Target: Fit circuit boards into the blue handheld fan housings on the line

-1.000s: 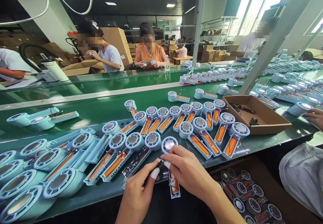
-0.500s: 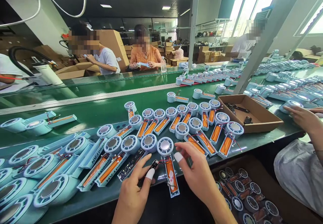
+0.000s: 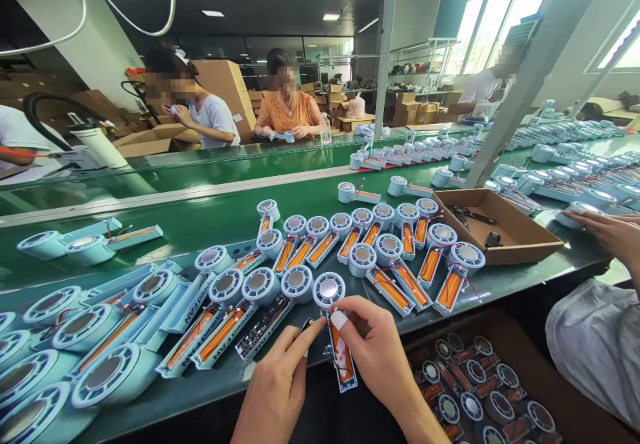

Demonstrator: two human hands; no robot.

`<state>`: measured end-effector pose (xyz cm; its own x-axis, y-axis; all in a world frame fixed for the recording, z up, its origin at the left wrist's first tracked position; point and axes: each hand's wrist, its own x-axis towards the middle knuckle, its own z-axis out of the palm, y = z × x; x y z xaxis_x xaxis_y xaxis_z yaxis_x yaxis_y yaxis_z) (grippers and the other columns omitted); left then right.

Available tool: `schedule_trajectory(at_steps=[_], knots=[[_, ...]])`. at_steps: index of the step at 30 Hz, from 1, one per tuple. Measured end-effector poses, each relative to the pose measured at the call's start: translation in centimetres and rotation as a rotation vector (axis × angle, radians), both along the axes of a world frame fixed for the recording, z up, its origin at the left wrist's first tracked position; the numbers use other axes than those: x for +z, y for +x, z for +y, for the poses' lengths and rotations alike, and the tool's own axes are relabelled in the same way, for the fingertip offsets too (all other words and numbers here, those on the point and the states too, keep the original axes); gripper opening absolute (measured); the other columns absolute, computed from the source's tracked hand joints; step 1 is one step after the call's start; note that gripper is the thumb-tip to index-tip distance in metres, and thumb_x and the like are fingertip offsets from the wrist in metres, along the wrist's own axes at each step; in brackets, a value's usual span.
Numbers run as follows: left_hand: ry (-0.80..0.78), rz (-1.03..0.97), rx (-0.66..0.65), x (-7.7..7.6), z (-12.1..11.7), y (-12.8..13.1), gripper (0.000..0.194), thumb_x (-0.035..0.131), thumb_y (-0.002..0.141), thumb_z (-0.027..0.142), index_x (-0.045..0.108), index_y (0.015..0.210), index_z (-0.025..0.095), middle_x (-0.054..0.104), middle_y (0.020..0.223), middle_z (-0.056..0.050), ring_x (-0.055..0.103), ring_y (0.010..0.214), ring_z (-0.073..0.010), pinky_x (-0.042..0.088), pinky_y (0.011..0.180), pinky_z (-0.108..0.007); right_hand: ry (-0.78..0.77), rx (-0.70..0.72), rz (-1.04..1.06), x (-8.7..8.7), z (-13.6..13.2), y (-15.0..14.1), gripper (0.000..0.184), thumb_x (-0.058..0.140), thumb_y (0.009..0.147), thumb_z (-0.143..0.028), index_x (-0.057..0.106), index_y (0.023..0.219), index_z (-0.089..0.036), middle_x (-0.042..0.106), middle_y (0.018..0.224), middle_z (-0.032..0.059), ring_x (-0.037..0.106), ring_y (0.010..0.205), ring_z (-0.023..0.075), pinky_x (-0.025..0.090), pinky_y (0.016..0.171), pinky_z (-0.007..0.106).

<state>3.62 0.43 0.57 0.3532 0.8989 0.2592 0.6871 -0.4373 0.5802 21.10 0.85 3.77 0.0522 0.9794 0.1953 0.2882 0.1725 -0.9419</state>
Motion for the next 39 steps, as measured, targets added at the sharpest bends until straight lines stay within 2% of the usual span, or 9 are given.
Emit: schedule_trajectory(at_steps=[4, 9, 13, 16, 19, 22, 26, 31, 39], knots=[[0.038, 0.132, 0.028, 0.2, -0.4, 0.1, 0.066, 0.031, 0.093, 0.003, 0.053, 0.143, 0.038, 0.065, 0.101, -0.006, 0.072, 0.076, -0.0175, 0.055, 0.064, -0.025, 0.011, -0.092, -0.032, -0.3, 0.2, -1.2, 0.025, 0.059, 0.094, -0.037, 0.072, 0.102, -0.018, 0.074, 0.085, 0.005, 0.069, 0.074, 0.0184, 0.057, 0.066, 0.027], [-0.027, 0.059, 0.031, 0.4, -0.4, 0.0, 0.061, 0.03, 0.096, 0.006, 0.054, 0.142, 0.038, 0.065, 0.106, -0.006, 0.072, 0.08, -0.017, 0.056, 0.068, -0.026, 0.28, -0.162, -0.383, -0.7, 0.0, -1.6, 0.018, 0.055, 0.095, -0.021, 0.069, 0.107, -0.021, 0.071, 0.086, 0.0023, 0.068, 0.073, 0.0164, 0.056, 0.068, 0.026], [-0.016, 0.018, 0.021, 0.3, -0.3, -0.1, 0.059, 0.029, 0.097, 0.008, 0.055, 0.141, 0.037, 0.067, 0.106, -0.006, 0.072, 0.08, -0.0181, 0.057, 0.068, -0.028, 0.505, -0.163, -0.603, -1.2, -0.2, -1.2, 0.026, 0.047, 0.101, -0.016, 0.061, 0.123, -0.019, 0.073, 0.103, 0.0078, 0.071, 0.09, 0.0199, 0.057, 0.076, 0.029], [-0.015, -0.027, -0.005, 0.2, -0.3, -0.1, 0.058, 0.028, 0.098, 0.009, 0.056, 0.14, 0.036, 0.068, 0.106, -0.006, 0.073, 0.082, -0.0181, 0.059, 0.072, -0.028, 0.582, -0.169, -0.693, -1.3, -0.1, -1.0, 0.028, 0.046, 0.102, -0.013, 0.056, 0.128, -0.017, 0.073, 0.099, 0.0085, 0.07, 0.087, 0.0201, 0.056, 0.073, 0.03], [-0.017, -0.098, -0.029, 0.0, -0.3, -0.2, 0.055, 0.027, 0.099, 0.012, 0.05, 0.145, 0.032, 0.07, 0.117, -0.006, 0.074, 0.096, -0.0184, 0.06, 0.084, -0.03, 0.581, -0.187, -0.711, -1.0, -0.1, -1.0, 0.022, 0.047, 0.099, -0.01, 0.06, 0.115, -0.018, 0.071, 0.095, 0.0072, 0.069, 0.086, 0.0207, 0.055, 0.072, 0.031], [-0.017, -0.152, 0.026, -0.3, -0.3, -0.2, 0.052, 0.031, 0.1, 0.017, 0.04, 0.15, 0.025, 0.069, 0.13, -0.009, 0.07, 0.113, -0.021, 0.058, 0.092, -0.033, 0.536, -0.19, -0.656, -0.4, -0.1, -1.3, 0.018, 0.049, 0.096, -0.009, 0.062, 0.105, -0.019, 0.069, 0.094, 0.0055, 0.067, 0.086, 0.0197, 0.053, 0.075, 0.03], [-0.024, -0.217, 0.147, -0.2, -0.3, 0.0, 0.041, 0.036, 0.101, 0.025, 0.046, 0.14, 0.018, 0.077, 0.112, -0.009, 0.076, 0.095, -0.023, 0.062, 0.077, -0.033, 0.404, -0.079, -0.536, 0.3, -0.2, -1.9, 0.016, 0.051, 0.093, -0.01, 0.063, 0.094, -0.021, 0.067, 0.091, 0.0022, 0.065, 0.081, 0.0161, 0.051, 0.072, 0.027], [0.088, -0.274, 0.18, 0.2, -0.3, 0.4, 0.03, 0.041, 0.093, 0.012, 0.061, 0.115, 0.021, 0.078, 0.103, -0.004, 0.077, 0.087, -0.0197, 0.062, 0.07, -0.027, 0.262, -0.003, -0.586, 0.5, -0.1, -1.8, 0.017, 0.052, 0.092, -0.011, 0.063, 0.09, -0.022, 0.066, 0.09, 0.0025, 0.062, 0.083, 0.0196, 0.049, 0.071, 0.03], [0.3, -0.289, 0.169, -1.0, -1.3, 1.0, 0.029, 0.048, 0.096, 0.012, 0.064, 0.12, 0.016, 0.077, 0.112, -0.008, 0.075, 0.1, -0.0165, 0.059, 0.088, -0.021, 0.378, -0.101, -0.701, -1.2, -0.5, -2.7, 0.018, 0.047, 0.093, -0.009, 0.06, 0.089, -0.021, 0.066, 0.093, 0.006, 0.061, 0.083, 0.023, 0.047, 0.074, 0.036]])
